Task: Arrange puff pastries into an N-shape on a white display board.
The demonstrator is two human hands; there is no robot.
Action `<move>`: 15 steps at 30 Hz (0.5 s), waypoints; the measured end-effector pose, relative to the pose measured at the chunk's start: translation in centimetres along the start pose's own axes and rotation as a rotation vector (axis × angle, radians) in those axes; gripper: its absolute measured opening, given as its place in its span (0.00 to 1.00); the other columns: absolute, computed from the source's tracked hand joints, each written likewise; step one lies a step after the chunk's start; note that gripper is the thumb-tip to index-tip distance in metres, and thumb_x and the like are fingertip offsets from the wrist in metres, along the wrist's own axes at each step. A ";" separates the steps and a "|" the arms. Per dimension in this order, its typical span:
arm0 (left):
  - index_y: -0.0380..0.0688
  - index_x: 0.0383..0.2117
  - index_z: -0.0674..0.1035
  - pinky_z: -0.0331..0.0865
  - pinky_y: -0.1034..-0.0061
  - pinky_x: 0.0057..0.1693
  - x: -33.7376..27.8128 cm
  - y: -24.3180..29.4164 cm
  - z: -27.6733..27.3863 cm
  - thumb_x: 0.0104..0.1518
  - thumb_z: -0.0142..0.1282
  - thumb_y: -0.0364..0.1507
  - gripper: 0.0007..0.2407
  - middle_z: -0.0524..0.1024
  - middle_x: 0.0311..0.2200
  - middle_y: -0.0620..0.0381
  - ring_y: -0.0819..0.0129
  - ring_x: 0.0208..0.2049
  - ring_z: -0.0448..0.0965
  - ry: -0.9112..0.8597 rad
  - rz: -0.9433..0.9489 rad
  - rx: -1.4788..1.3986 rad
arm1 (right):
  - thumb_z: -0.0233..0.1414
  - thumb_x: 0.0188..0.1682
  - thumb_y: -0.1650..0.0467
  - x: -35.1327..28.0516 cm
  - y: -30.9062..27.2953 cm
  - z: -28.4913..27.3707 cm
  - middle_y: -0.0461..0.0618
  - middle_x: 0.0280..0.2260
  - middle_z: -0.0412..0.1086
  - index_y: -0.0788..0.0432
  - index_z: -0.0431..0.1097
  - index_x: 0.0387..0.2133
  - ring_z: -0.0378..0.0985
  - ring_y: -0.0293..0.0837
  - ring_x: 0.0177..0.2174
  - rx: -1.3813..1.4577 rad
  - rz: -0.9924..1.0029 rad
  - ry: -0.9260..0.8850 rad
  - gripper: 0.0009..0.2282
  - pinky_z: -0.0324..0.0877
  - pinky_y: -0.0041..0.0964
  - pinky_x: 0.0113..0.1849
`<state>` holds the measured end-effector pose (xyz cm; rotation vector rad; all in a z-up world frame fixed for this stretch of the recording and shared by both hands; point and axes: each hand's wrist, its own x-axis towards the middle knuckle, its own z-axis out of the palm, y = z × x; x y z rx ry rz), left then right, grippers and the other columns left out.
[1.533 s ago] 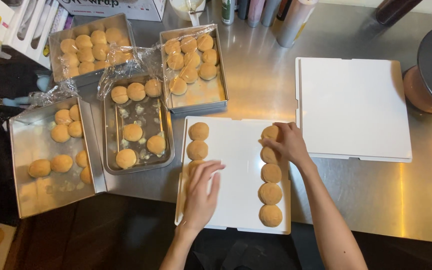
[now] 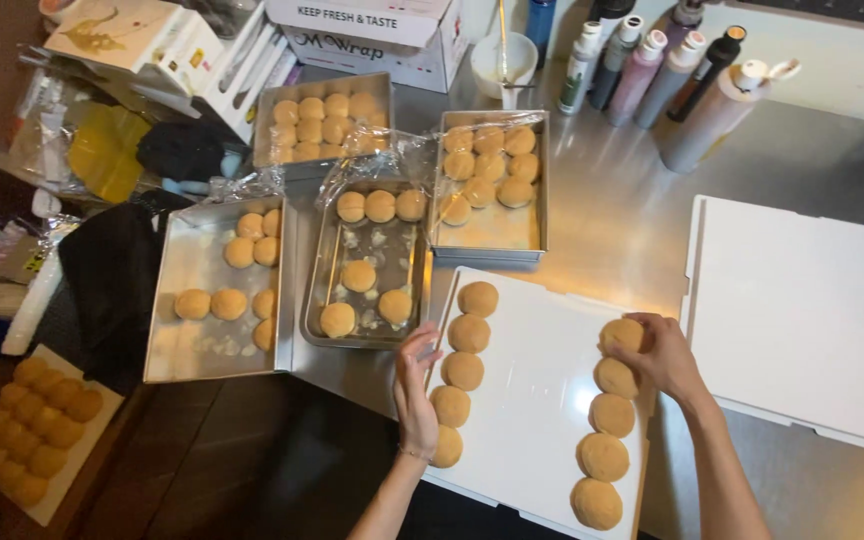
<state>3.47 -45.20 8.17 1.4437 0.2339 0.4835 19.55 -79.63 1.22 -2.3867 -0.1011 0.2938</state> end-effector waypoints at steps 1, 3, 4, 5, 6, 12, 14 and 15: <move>0.36 0.52 0.74 0.68 0.65 0.62 0.8 0.0 -1.2 0.72 0.28 0.38 0.20 0.70 0.60 0.48 0.61 0.59 0.72 0.030 0.039 -0.025 | 0.69 0.37 0.62 0.0 0.0 -0.2 0.61 0.46 0.67 0.62 0.72 0.52 0.76 0.52 0.41 -0.037 0.002 0.001 0.30 0.74 0.43 0.43; 0.36 0.53 0.73 0.68 0.65 0.61 3.2 0.9 -3.5 0.73 0.29 0.37 0.20 0.71 0.59 0.48 0.61 0.59 0.72 0.068 0.057 -0.001 | 0.68 0.37 0.62 -0.3 0.2 0.4 0.61 0.47 0.67 0.62 0.71 0.54 0.77 0.52 0.40 0.004 0.008 0.025 0.30 0.75 0.42 0.42; 0.36 0.53 0.73 0.69 0.66 0.60 4.6 1.3 -4.4 0.73 0.30 0.37 0.19 0.71 0.58 0.48 0.62 0.58 0.73 0.089 0.069 0.012 | 0.67 0.38 0.61 -0.6 0.4 0.4 0.61 0.48 0.67 0.62 0.70 0.55 0.77 0.51 0.39 0.040 0.029 0.062 0.31 0.75 0.41 0.41; 0.36 0.53 0.73 0.69 0.66 0.60 5.6 2.5 -5.2 0.73 0.30 0.37 0.19 0.71 0.58 0.48 0.62 0.58 0.73 0.085 0.072 0.012 | 0.67 0.38 0.61 -1.6 0.3 0.4 0.61 0.48 0.67 0.62 0.70 0.55 0.77 0.51 0.39 0.042 0.030 0.067 0.31 0.75 0.41 0.41; 0.36 0.54 0.72 0.70 0.66 0.59 7.0 3.6 -5.9 0.72 0.34 0.35 0.17 0.71 0.58 0.48 0.61 0.58 0.73 0.077 0.097 0.053 | 0.65 0.41 0.61 -2.1 0.2 0.5 0.62 0.49 0.66 0.63 0.69 0.56 0.77 0.51 0.39 0.064 0.033 0.165 0.30 0.75 0.41 0.40; 0.36 0.58 0.70 0.70 0.68 0.58 15.4 6.7 -7.4 0.72 0.33 0.33 0.17 0.71 0.60 0.46 0.61 0.56 0.76 -0.008 0.180 0.079 | 0.53 0.55 0.63 -6.7 -1.6 3.1 0.59 0.49 0.70 0.64 0.72 0.55 0.76 0.46 0.42 0.327 0.237 0.665 0.20 0.74 0.39 0.40; 0.35 0.58 0.69 0.71 0.67 0.57 21.2 -2.1 -7.4 0.72 0.32 0.33 0.17 0.70 0.61 0.45 0.60 0.55 0.76 -0.143 0.183 0.008 | 0.48 0.59 0.63 -8.7 -0.4 4.9 0.56 0.47 0.73 0.64 0.73 0.54 0.76 0.45 0.43 0.416 0.314 0.866 0.18 0.74 0.38 0.41; 0.33 0.60 0.69 0.73 0.63 0.57 24.9 -10.1 -10.1 0.68 0.38 0.32 0.19 0.73 0.57 0.36 0.54 0.54 0.78 -0.278 0.142 0.042 | 0.44 0.60 0.63 -9.2 0.0 5.7 0.54 0.46 0.75 0.64 0.74 0.49 0.77 0.44 0.42 0.559 0.291 0.894 0.17 0.74 0.38 0.42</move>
